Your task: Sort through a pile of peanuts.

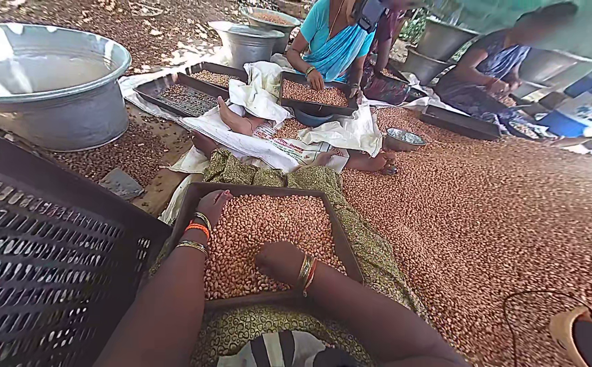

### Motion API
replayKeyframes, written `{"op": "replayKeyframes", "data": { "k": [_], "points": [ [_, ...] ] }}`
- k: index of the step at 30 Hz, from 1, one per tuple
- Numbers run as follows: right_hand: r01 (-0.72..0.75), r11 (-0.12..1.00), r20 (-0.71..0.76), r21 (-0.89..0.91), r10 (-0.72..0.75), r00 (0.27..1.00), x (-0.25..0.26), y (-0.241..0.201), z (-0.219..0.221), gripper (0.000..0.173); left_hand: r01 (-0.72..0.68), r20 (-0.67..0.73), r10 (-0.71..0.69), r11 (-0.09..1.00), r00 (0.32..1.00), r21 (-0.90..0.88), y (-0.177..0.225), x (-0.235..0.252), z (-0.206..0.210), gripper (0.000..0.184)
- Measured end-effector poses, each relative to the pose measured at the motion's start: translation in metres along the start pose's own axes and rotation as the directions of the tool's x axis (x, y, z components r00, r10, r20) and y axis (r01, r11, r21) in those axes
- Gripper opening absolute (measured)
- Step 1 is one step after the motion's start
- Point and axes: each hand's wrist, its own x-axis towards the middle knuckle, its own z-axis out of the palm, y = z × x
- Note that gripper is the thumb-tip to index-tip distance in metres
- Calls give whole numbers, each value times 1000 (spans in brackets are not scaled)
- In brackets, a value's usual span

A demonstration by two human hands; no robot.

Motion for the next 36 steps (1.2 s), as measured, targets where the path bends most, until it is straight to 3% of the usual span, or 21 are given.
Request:
{"op": "replayKeyframes", "data": {
  "k": [5, 10, 11, 12, 13, 14, 15, 16, 17, 19, 21, 23, 25, 28, 32, 34, 36],
  "points": [
    [53, 986, -159, 159, -27, 987, -27, 37, -14, 18, -36, 15, 36, 999, 999, 7, 0, 0, -1, 45],
    [15, 997, 183, 75, -28, 983, -35, 59, -39, 13, -36, 28, 36, 999, 999, 18, 1, 2, -1, 46],
    [11, 997, 134, 82, -22, 991, -30, 56, -45, 14, -41, 27, 41, 999, 999, 22, 1, 2, -1, 46],
    [46, 988, -21, 147, -44, 999, -27, 51, -53, 18, -44, 23, 44, 999, 999, 22, 1, 2, -1, 46],
    [141, 951, -270, 276, -64, 961, -22, 45, -58, 24, -45, 20, 45, 999, 999, 18, 2, 2, 0, 46],
    [269, 863, -500, 428, -22, 866, -15, 37, -63, 39, -43, 19, 43, 999, 999, 9, 1, 1, 0, 46],
    [381, 768, -641, 514, 48, 766, -8, 29, -68, 58, -42, 14, 42, 999, 999, 1, 0, 0, 0, 45],
    [405, 744, -700, 531, 116, 705, -5, 25, -75, 70, -48, 5, 48, 999, 999, -2, 0, 0, -1, 45],
    [330, 791, -702, 515, 168, 693, -10, 25, -80, 71, -53, 0, 53, 999, 999, -3, -1, 0, -1, 45],
    [-13, 902, -536, 431, 268, 801, -34, 36, -84, 57, -52, 4, 52, 999, 999, 4, 0, 1, -1, 45],
    [-320, 898, -317, 301, 411, 854, -53, 61, -74, 45, -38, 7, 38, 999, 999, 11, 1, 1, -3, 45],
    [-543, 802, -194, 248, 590, 783, -70, 89, -54, 42, -35, 17, 35, 999, 999, 21, 0, 1, -2, 45],
    [-644, 730, -107, 228, 676, 729, -85, 107, -38, 45, -39, 29, 38, 999, 999, 25, 1, 2, 0, 46],
    [-592, 789, 23, 165, 597, 802, -91, 113, -30, 59, -44, 32, 43, 998, 999, 39, -1, 3, 0, 46],
    [-422, 907, 283, 20, 400, 872, -79, 83, -21, 73, -58, 24, 57, 997, 998, 50, -3, 4, 1, 46],
    [-339, 941, 340, 10, 316, 886, -69, 59, -17, 68, -58, 18, 58, 997, 998, 51, -5, 3, 0, 46],
    [-262, 961, 293, 87, 227, 929, -62, 36, -16, 60, -54, 22, 53, 997, 998, 47, -5, 3, 0, 46]
  ]
}}
